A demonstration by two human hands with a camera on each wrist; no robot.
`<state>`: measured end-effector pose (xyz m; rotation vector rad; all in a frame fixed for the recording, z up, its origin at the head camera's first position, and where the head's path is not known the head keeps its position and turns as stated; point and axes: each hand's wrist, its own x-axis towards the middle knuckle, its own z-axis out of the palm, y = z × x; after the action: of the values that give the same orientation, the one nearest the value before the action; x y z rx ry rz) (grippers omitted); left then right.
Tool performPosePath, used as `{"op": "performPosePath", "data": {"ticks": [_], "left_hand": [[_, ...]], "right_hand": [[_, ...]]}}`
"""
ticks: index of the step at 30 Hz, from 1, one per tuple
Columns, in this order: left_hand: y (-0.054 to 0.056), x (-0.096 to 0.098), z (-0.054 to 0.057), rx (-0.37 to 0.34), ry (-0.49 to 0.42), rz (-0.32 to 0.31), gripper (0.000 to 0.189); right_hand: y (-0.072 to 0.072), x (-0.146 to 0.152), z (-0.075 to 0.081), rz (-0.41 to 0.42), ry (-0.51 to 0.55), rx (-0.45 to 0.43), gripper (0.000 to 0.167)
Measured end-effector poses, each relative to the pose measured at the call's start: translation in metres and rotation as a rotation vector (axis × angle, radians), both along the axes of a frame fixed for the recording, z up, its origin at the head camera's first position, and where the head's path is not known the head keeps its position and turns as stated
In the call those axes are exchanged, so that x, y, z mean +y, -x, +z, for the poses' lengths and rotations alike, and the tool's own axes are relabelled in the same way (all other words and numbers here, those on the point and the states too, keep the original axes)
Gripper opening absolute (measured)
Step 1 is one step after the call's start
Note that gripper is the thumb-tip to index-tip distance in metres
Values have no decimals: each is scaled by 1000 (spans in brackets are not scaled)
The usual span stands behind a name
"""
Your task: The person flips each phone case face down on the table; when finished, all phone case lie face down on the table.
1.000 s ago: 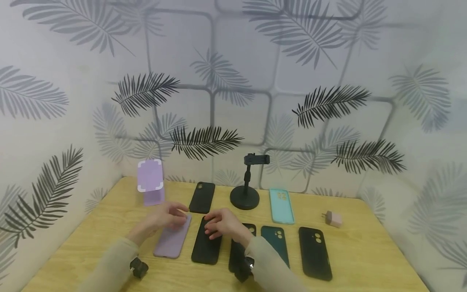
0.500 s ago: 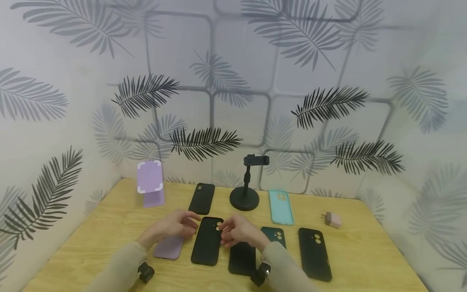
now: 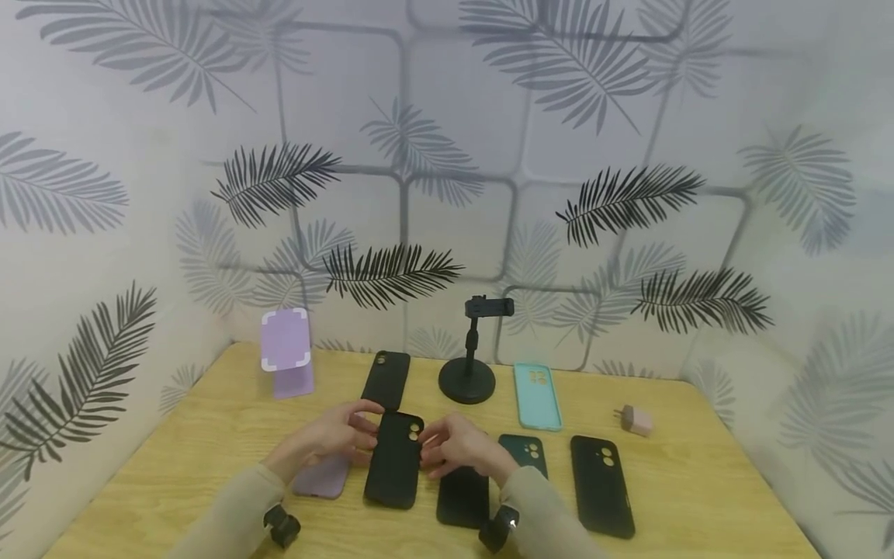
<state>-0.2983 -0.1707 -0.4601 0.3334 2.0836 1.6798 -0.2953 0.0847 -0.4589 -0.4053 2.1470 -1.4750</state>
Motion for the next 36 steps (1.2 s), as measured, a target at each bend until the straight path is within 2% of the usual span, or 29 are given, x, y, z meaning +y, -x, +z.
{"op": "performPosePath", "data": {"ticks": [8,13,18,22,28,36], "left_hand": [[2,6,3,-58,-80,51,72],[2,12,4,-100,-137,31,70],[0,14,1,-120,-151,12,71],[-2,17,-2,-162,-182,-15,71],[-4,23,1,-187,-155,-34,73],[-4,27,0,-140,-73,-57,68]], "right_hand": [[-2,-4,-1,34,63,-66,34],[-2,-6,-1,38,109,-100,38],[-2,-6,-2,58,146,-129,45],[-2,-6,-5,76,172,-162,52],[-1,-7,-7,96,200,-174,57],[0,-8,-11,123,241,-176,52]]}}
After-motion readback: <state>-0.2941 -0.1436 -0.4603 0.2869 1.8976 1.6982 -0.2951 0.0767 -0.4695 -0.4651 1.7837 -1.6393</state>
